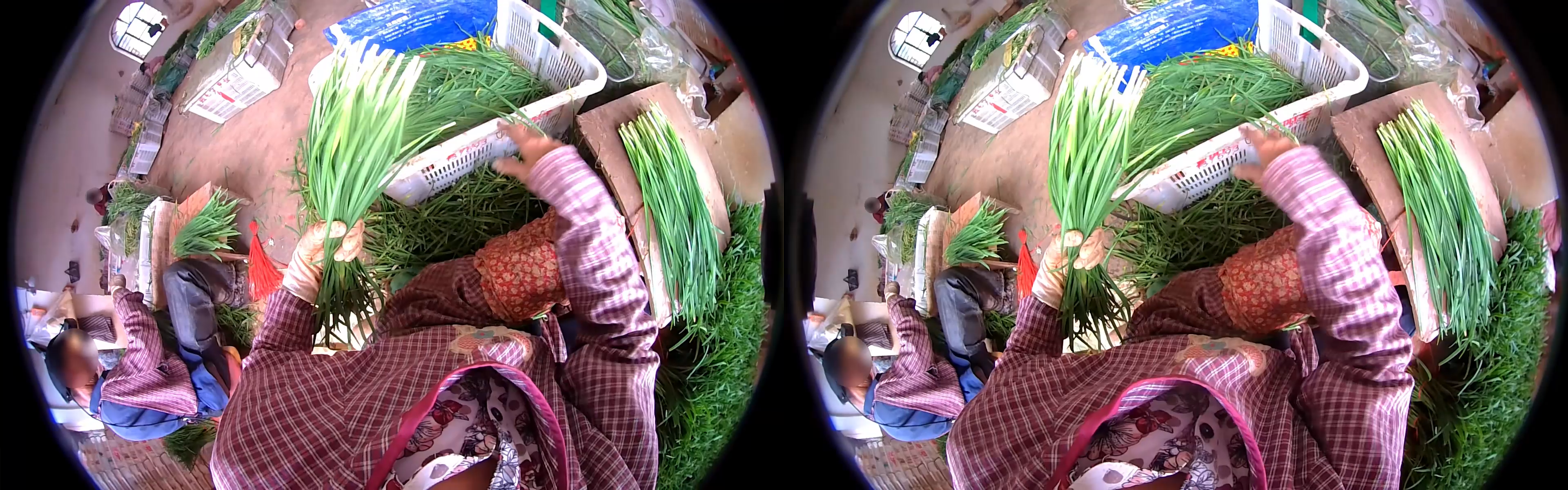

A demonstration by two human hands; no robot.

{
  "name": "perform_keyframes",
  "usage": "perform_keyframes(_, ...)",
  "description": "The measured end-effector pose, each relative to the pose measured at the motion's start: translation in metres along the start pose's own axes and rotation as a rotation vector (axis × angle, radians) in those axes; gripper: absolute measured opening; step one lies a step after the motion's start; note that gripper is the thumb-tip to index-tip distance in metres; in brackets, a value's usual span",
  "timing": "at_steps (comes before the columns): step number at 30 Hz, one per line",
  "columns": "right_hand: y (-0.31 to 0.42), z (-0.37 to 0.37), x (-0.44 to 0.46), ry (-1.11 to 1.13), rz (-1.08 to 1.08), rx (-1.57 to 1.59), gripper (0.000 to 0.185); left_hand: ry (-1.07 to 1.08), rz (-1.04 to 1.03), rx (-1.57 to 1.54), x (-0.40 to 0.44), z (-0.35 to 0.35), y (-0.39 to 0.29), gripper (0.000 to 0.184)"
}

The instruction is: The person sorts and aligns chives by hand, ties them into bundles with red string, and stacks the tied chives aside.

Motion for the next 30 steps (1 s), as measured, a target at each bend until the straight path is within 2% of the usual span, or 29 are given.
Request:
perform_keyframes(1, 0.006, -0.016, -0.002, 0.195, -0.087, 0.184, 0.07, 0.017, -0.007, 0.02, 0.004, -0.002, -0.003, 0.033)
perform_keyframes(2, 0.005, -0.06, 0.025, 0.205, 0.011, 0.392, 0.075, 0.028, -0.02, 0.038, 0.005, -0.006, -0.007, 0.033)
perform_keyframes(3, 0.019, -0.079, 0.029, 0.484, -0.175, 1.141, 0.077, -0.02, -0.04, 0.015, 0.005, -0.021, -0.013, 0.031)
perform_keyframes(4, 0.033, -0.095, 0.03, 0.642, -0.518, 1.861, 0.078, -0.026, -0.053, 0.017, 0.006, -0.026, -0.012, 0.031)
perform_keyframes(6, 0.063, -0.069, 0.029, 0.646, -0.142, 1.741, 0.08, -0.069, -0.017, -0.062, 0.015, -0.032, -0.01, 0.029)
perform_keyframes(8, 0.09, -0.041, 0.015, 0.632, 0.203, 1.587, 0.082, -0.011, 0.023, -0.104, 0.027, -0.044, -0.003, 0.027)
perform_keyframes(9, 0.097, -0.025, 0.009, 0.64, 0.292, 1.799, 0.093, -0.035, 0.05, -0.075, 0.032, -0.047, 0.004, 0.028)
perform_keyframes(10, 0.104, -0.024, 0.015, 0.629, 0.371, 2.014, 0.088, -0.058, 0.077, -0.046, 0.036, -0.05, 0.011, 0.029)
perform_keyframes(11, 0.106, -0.021, 0.017, 0.648, 0.407, 2.084, 0.083, -0.088, 0.075, 0.049, 0.04, -0.057, 0.013, 0.04)
perform_keyframes(12, 0.108, -0.018, 0.018, 0.666, 0.442, 2.157, 0.078, -0.132, 0.03, 0.021, 0.04, -0.094, 0.002, 0.058)
perform_keyframes(13, 0.107, -0.015, 0.018, 0.637, 0.393, 2.299, 0.064, -0.067, 0.083, 0.006, 0.045, -0.109, -0.001, 0.064)
perform_keyframes(14, 0.106, -0.015, 0.018, 0.627, 0.394, 2.297, 0.064, -0.031, 0.113, -0.003, 0.049, -0.115, 0.002, 0.066)
perform_keyframes(16, 0.095, -0.017, 0.022, 0.418, 0.213, 2.249, 0.07, 0.051, 0.221, -0.006, 0.056, -0.121, 0.011, 0.068)
perform_keyframes(17, 0.091, -0.016, 0.018, 0.394, 0.117, 2.27, 0.059, 0.043, 0.222, 0.024, 0.058, -0.12, 0.015, 0.065)
perform_keyframes(18, 0.089, -0.013, 0.019, 0.387, 0.119, 2.269, 0.059, 0.035, 0.222, 0.055, 0.06, -0.12, 0.02, 0.063)
perform_keyframes(21, 0.089, -0.015, 0.02, 0.421, 0.076, 2.238, 0.052, 0.108, 0.216, 0.076, 0.063, -0.129, 0.02, 0.071)
perform_keyframes(22, 0.088, -0.015, 0.02, 0.421, 0.077, 2.238, 0.052, 0.111, 0.204, 0.116, 0.062, -0.132, 0.017, 0.073)
perform_keyframes(25, 0.093, -0.005, 0.015, 0.548, 0.3, 2.161, 0.046, 0.197, 0.119, 0.16, 0.055, -0.12, 0.019, 0.08)
perform_keyframes(27, 0.092, -0.012, 0.013, 0.536, 0.254, 2.174, 0.045, 0.22, 0.083, 0.287, 0.046, -0.113, 0.014, 0.09)
perform_keyframes(28, 0.091, -0.015, 0.012, 0.524, 0.21, 2.185, 0.044, 0.221, 0.085, 0.289, 0.042, -0.103, 0.008, 0.09)
perform_keyframes(30, 0.091, -0.017, 0.012, 0.59, 0.269, 2.167, 0.042, 0.273, 0.106, 0.655, 0.034, -0.074, -0.009, 0.074)
Point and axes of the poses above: each hand's wrist, its own x-axis towards the middle knuckle, its own z-axis out of the back of the hand, y = z × x, the point moved 7 cm from there along x, towards the middle knuckle, and after that the axes turned 8 degrees about -z, right-handed, at the moved point
